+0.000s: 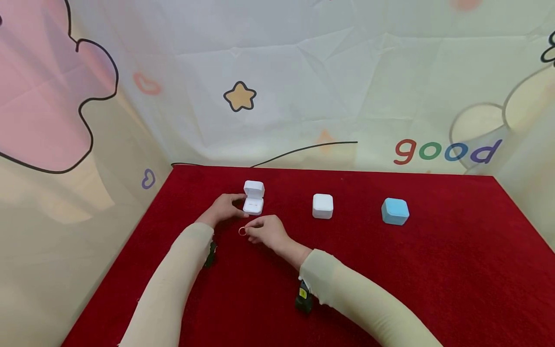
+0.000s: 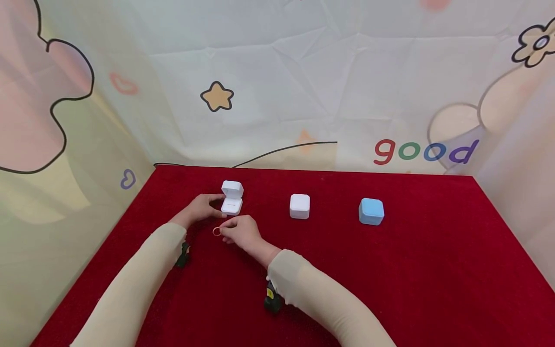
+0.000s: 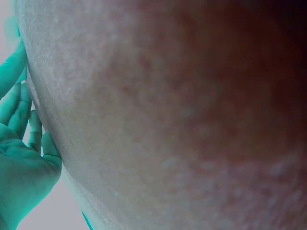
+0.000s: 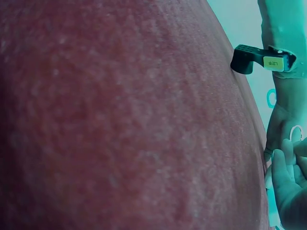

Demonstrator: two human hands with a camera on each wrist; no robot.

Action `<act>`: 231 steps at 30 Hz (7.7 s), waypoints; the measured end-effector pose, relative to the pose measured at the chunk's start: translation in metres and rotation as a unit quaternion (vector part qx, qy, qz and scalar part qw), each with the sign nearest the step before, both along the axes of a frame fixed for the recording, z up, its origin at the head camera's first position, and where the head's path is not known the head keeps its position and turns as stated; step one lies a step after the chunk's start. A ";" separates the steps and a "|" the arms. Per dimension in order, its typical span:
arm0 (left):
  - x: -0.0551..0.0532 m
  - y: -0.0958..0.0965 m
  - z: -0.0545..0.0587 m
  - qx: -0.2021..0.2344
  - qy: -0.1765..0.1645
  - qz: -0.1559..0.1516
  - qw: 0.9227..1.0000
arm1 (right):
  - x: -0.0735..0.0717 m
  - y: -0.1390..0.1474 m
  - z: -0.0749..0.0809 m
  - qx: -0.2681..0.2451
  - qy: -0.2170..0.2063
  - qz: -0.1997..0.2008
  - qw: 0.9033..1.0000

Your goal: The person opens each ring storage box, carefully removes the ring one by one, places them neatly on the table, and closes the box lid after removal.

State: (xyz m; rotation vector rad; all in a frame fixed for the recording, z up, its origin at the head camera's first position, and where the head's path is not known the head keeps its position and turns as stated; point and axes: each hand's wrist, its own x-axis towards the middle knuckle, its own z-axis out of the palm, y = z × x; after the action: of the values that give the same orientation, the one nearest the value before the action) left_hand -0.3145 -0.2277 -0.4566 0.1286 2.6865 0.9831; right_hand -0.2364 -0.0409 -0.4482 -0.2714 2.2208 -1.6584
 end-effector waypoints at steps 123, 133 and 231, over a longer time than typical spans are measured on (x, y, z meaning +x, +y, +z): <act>0.003 0.004 0.004 -0.010 0.002 0.000 1.000 | -0.009 -0.010 0.001 0.041 -0.083 0.092 0.991; 0.001 0.002 0.001 -0.007 0.000 0.001 1.000 | -0.012 0.001 0.003 0.009 -0.038 0.051 0.998; 0.001 0.001 0.002 0.006 -0.014 0.004 1.000 | -0.089 0.005 0.008 -0.036 -0.097 -0.064 0.993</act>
State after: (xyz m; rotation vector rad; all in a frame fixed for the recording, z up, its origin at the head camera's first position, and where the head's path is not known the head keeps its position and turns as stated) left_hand -0.3140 -0.2268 -0.4545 0.1053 2.6578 0.9959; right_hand -0.3256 -0.0357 -0.4397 0.0158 2.0739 -1.7531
